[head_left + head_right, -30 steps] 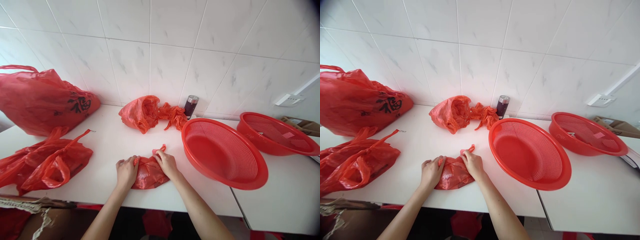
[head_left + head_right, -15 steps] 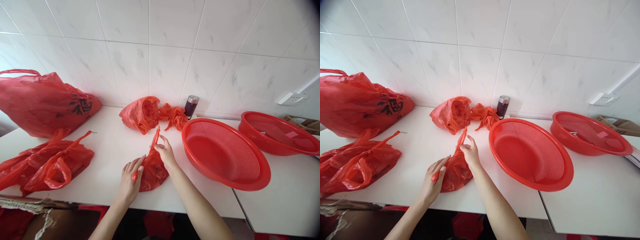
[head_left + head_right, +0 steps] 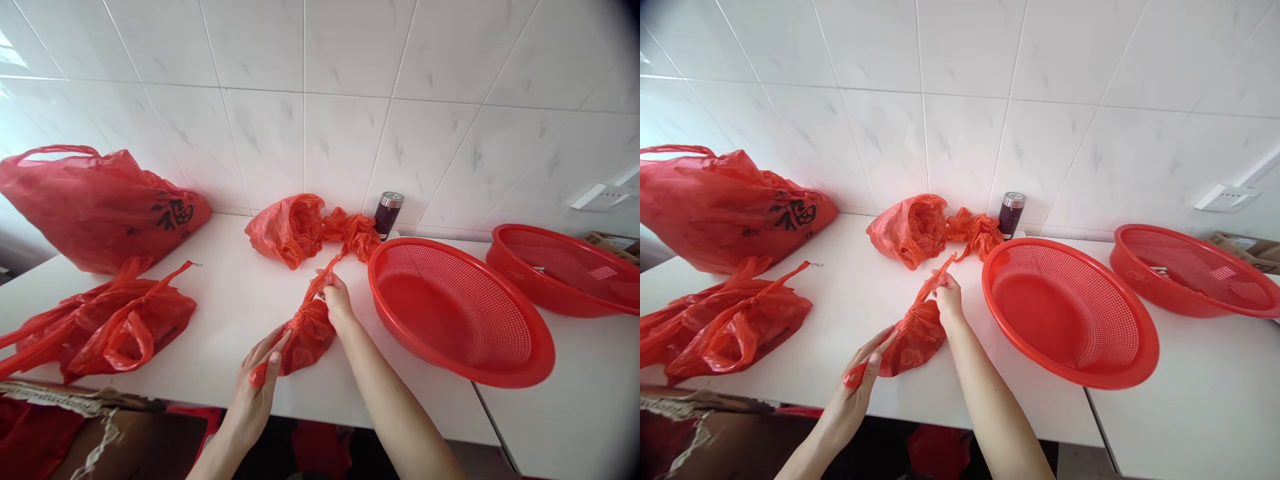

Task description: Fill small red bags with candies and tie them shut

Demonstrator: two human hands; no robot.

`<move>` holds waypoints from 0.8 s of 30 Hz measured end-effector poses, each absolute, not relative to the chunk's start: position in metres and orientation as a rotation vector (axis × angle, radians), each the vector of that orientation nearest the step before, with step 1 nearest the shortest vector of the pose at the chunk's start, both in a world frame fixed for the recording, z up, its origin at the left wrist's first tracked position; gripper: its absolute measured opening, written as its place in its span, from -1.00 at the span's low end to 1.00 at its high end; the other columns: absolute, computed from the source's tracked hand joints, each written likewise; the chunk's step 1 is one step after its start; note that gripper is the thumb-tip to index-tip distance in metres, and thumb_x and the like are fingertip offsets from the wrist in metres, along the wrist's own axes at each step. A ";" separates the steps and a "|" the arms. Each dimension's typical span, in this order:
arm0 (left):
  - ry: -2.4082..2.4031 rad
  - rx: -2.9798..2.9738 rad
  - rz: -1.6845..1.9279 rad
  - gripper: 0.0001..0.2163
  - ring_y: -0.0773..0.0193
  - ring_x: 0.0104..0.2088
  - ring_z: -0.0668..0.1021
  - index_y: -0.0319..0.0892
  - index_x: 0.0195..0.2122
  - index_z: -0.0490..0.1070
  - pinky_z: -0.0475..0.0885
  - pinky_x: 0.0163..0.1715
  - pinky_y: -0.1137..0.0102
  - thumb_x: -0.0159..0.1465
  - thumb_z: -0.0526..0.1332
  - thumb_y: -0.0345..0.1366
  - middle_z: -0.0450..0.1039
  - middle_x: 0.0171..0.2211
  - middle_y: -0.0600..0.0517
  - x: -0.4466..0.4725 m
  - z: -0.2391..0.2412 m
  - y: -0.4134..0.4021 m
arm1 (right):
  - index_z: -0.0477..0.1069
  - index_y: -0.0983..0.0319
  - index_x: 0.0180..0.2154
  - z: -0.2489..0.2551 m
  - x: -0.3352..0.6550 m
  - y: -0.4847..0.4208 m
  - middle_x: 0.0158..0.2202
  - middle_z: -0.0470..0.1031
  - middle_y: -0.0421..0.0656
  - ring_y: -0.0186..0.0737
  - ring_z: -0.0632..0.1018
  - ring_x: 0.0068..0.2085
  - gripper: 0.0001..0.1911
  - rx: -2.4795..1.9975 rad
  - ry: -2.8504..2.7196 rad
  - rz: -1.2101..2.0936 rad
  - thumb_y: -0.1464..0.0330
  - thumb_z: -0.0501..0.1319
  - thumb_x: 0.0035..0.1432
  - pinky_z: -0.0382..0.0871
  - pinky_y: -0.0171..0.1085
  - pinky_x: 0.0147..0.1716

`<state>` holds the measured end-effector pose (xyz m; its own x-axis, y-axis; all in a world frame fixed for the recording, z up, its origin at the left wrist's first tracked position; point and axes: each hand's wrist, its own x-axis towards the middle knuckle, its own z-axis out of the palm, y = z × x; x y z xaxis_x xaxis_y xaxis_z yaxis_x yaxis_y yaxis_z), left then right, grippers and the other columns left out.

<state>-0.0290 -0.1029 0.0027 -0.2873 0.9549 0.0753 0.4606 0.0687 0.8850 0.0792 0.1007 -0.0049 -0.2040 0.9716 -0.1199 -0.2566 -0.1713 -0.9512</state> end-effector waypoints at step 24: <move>2.039 1.643 1.228 -0.59 0.16 -0.42 0.52 -0.08 -0.58 0.34 0.37 -0.10 0.18 0.37 -0.02 -0.08 0.44 -0.57 0.06 -0.021 -0.006 -0.067 | 0.38 0.16 -0.36 -0.012 0.076 0.063 -0.48 0.44 -0.21 -0.20 0.41 -0.43 -0.69 -1.279 -1.722 0.904 0.17 -0.03 0.27 0.20 -0.30 -0.40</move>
